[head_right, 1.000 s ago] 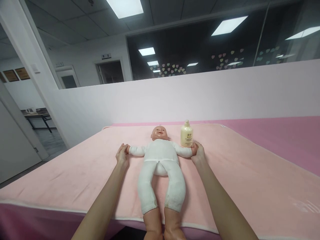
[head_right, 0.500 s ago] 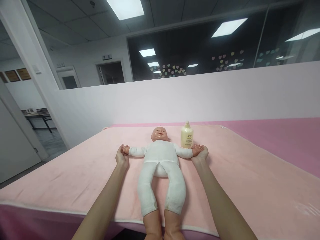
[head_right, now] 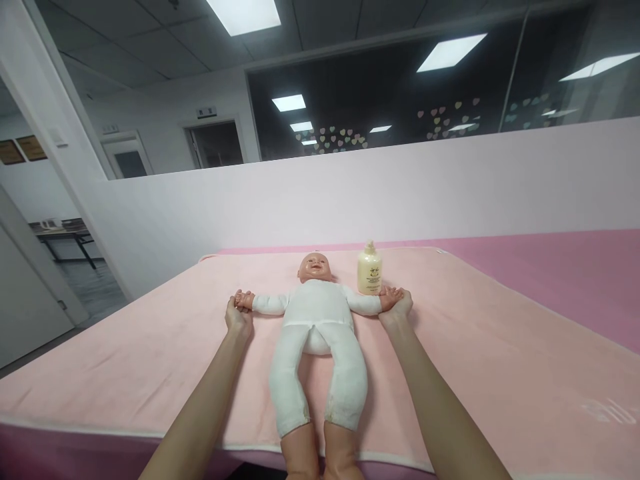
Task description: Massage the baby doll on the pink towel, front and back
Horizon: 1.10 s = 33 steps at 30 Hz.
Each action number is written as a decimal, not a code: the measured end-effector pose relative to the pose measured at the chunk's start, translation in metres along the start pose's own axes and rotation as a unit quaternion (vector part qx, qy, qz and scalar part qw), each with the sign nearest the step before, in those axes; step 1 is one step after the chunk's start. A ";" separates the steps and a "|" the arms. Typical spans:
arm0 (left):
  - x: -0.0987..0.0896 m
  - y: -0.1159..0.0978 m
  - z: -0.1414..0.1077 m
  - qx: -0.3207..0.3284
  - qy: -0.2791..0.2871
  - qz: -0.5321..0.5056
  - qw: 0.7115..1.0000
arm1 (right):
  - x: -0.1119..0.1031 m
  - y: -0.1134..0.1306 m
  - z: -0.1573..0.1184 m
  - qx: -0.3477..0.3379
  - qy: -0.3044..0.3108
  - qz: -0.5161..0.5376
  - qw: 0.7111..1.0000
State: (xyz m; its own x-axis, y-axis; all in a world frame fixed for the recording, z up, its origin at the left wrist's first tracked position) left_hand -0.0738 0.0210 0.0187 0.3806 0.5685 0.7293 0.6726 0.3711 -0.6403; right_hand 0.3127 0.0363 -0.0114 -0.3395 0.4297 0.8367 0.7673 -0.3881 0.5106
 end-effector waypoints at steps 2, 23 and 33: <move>0.000 0.000 0.001 -0.003 -0.001 -0.003 1.000 | 0.000 0.000 -0.001 0.014 -0.005 0.006 1.000; -0.004 -0.002 -0.003 0.041 -0.001 0.005 0.999 | 0.010 -0.002 -0.014 0.048 0.010 -0.048 0.998; -0.001 -0.006 0.000 -0.052 0.035 -0.056 0.996 | 0.011 -0.003 -0.014 0.056 -0.025 -0.092 0.994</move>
State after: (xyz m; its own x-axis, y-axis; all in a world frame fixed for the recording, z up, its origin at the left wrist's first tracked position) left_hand -0.0780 0.0185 0.0216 0.3396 0.4739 0.8125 0.7740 0.3499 -0.5277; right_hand 0.2991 0.0309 -0.0010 -0.4546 0.5265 0.7184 0.7513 -0.2066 0.6268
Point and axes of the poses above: each hand's wrist, its own z-axis towards the middle knuckle, its own x-axis out of the palm, y = z × x, the point moved 2 cm from there along z, towards the middle knuckle, and after that the axes turned 8 degrees about -y, right-handed, at the moved point
